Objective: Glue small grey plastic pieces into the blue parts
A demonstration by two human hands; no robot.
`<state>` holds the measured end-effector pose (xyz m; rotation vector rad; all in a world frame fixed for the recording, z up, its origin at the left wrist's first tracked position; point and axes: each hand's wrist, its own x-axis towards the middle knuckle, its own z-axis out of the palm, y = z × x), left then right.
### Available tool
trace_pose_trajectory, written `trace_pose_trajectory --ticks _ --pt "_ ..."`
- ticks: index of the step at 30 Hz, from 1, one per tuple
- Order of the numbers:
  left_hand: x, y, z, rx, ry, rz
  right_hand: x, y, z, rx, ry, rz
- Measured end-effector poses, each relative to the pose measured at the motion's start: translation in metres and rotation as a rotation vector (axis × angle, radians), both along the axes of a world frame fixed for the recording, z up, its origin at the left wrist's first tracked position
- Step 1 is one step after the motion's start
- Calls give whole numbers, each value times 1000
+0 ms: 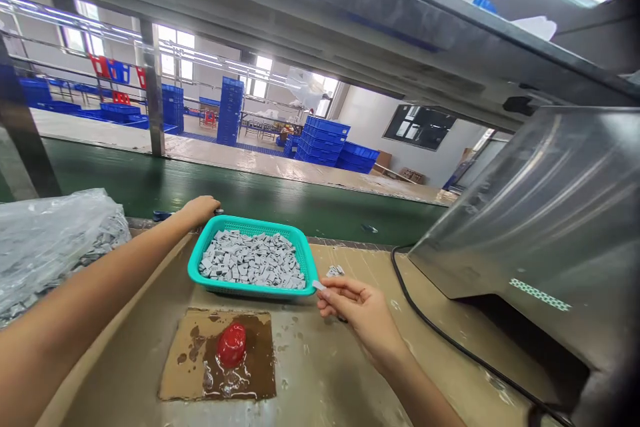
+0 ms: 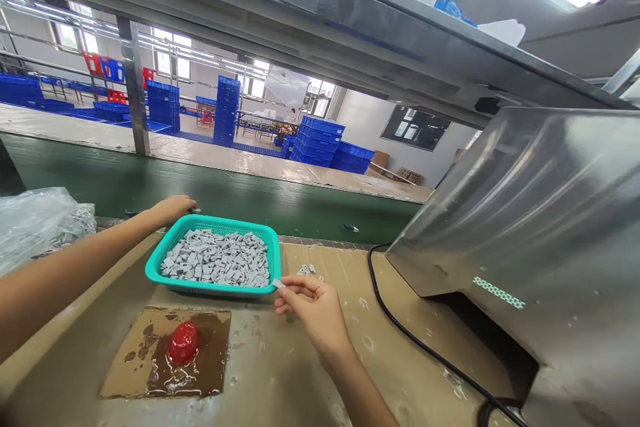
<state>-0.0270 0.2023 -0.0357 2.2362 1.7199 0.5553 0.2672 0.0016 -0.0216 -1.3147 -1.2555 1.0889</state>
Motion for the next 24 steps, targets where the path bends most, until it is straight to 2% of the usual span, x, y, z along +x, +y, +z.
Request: trace_pose_trajectory --ticks 6,11,13,15,17,20,24 --pt "-21 -36 20 83 -427 154 -2 1 -3 34 -29 9" --pt "-14 -91 29 59 -850 138 -4 3 -7 53 -44 12" --pt "-5 -114 31 -13 -1093 93 -4 4 -7 62 -53 10" --pt "5 -133 32 -158 -1370 44 -6 4 -6 70 -60 7" --pt "13 -145 34 -311 -1560 20 -11 1 -5 72 -60 11" --pt "20 -152 35 -396 -1625 8 -23 -13 -8 101 -121 81" --pt "21 -152 32 -427 -1626 -7 -39 -37 -20 203 -495 317"
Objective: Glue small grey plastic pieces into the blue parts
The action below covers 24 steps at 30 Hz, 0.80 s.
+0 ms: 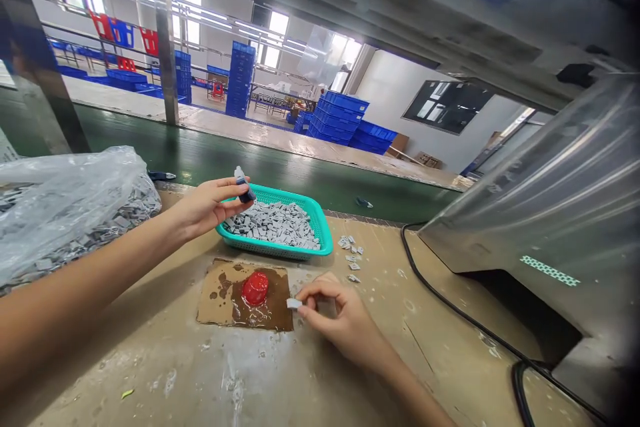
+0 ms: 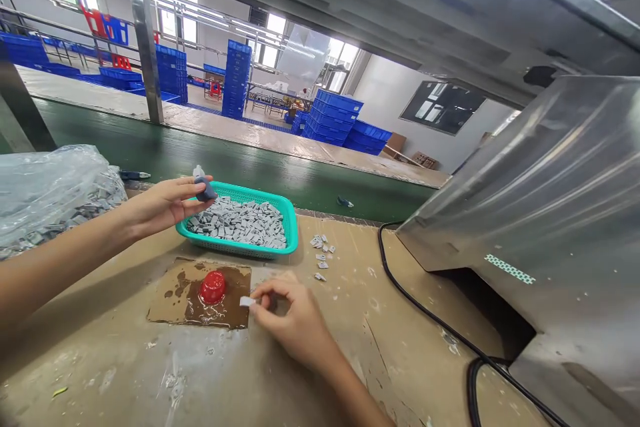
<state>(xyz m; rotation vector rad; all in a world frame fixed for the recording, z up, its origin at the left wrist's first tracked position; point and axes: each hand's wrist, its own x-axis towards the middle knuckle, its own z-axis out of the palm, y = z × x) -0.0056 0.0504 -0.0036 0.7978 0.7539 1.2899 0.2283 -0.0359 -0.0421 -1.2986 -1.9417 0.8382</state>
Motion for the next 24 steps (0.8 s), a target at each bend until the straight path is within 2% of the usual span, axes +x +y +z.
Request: trace_pose_trajectory --ticks 3,10,14,19,24 --pt "-1 0 -4 -21 18 -23 -4 -8 -8 23 -163 47" --pt "-1 -4 -3 -28 55 -97 -1 -5 -11 77 -263 67" --pt "0 -7 -1 -7 178 -223 0 -5 -9 108 -305 81" --pt "3 -14 0 5 188 -332 0 -6 -9 92 -292 73" --pt "9 -17 2 -78 258 -334 1 -7 -6 76 -150 65"
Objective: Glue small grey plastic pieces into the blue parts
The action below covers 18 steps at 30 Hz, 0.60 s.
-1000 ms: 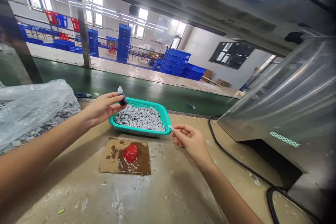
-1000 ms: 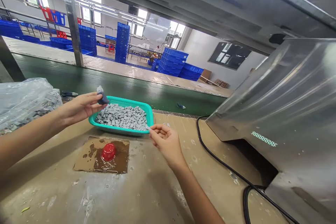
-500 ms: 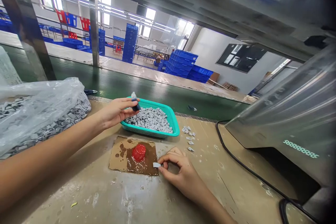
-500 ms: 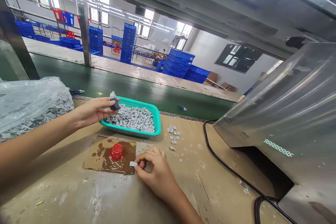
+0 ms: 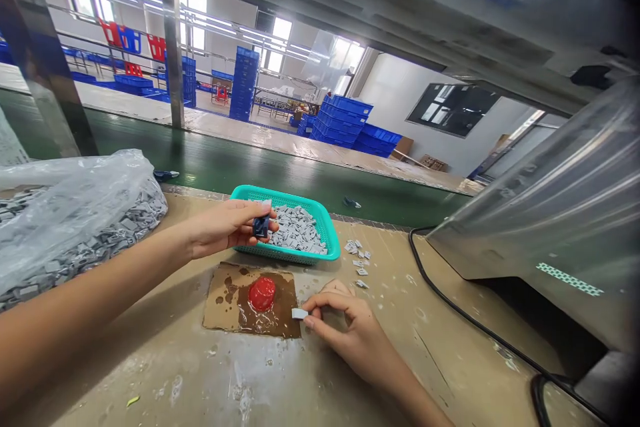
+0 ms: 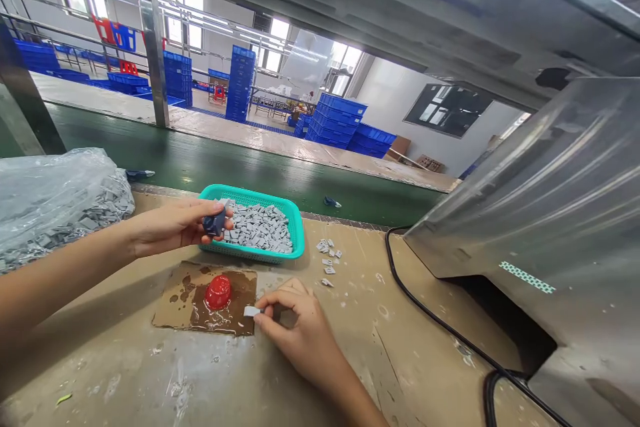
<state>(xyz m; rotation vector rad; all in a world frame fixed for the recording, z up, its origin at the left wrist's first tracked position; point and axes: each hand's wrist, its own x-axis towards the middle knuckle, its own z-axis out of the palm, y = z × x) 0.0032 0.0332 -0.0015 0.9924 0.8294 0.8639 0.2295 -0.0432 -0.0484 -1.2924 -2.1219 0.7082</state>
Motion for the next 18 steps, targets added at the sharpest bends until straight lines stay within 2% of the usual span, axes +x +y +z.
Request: trace_pose_trajectory --ticks 7,9,12,18 --pt "9 -6 0 -17 -12 -6 -1 1 6 -5 46 -52" --pt "10 -8 -1 -17 -7 26 -4 1 8 -21 36 -56" --pt "9 -8 -1 37 7 81 -8 1 12 -53 -13 -42" --pt "7 -9 0 112 -27 84 -15 4 25 -14 8 -48"
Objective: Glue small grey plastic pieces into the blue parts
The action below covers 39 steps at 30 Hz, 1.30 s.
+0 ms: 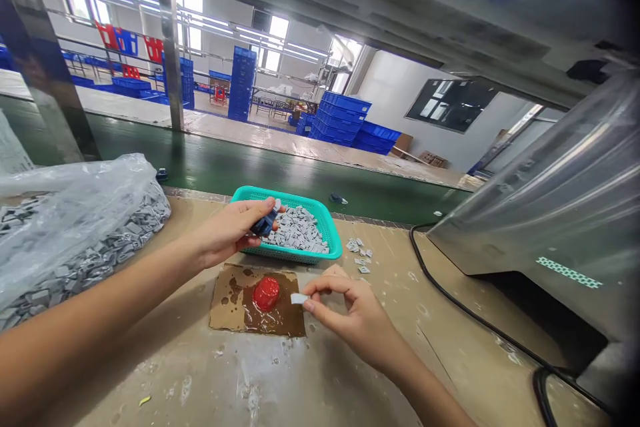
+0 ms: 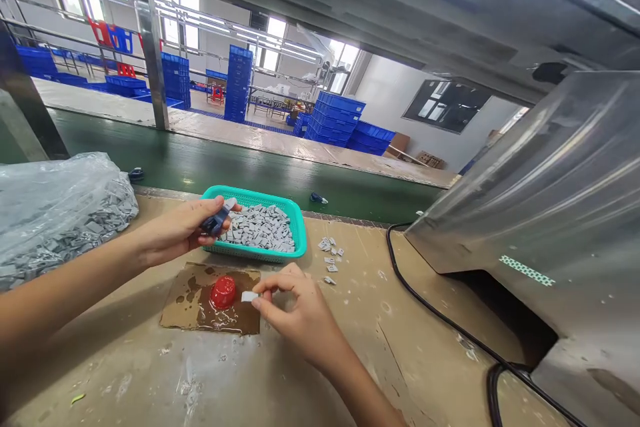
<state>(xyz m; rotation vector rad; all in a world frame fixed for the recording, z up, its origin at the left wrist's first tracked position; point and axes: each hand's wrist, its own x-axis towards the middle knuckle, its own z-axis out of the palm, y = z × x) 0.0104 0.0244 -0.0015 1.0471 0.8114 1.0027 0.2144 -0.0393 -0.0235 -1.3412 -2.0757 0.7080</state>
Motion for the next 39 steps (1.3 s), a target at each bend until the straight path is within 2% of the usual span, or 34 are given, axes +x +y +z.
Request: trace_pose_trajectory --ticks 6,9,13,16,21,25,31,35,39 --pt "1 -1 -1 44 -65 -66 -4 -3 11 148 24 -37" --pt "2 -3 1 8 -94 -51 -2 -5 10 100 -5 -5" --pt "3 -5 5 -48 -138 -58 3 -7 5 131 116 -76" --pt "4 -5 6 -63 -175 -59 4 -7 2 113 88 -51" --pt "2 -4 2 -23 -205 -97 2 -3 1 110 69 -16" --pt "-1 -4 0 -38 -151 -77 4 2 0 83 109 -48" --pt "-1 -8 4 -57 -85 -53 4 2 -2 58 40 -90" --pt "0 -7 -1 -25 -145 27 2 11 12 33 -5 -13" --pt "2 -7 -7 37 -140 23 -6 31 40 103 313 -122"
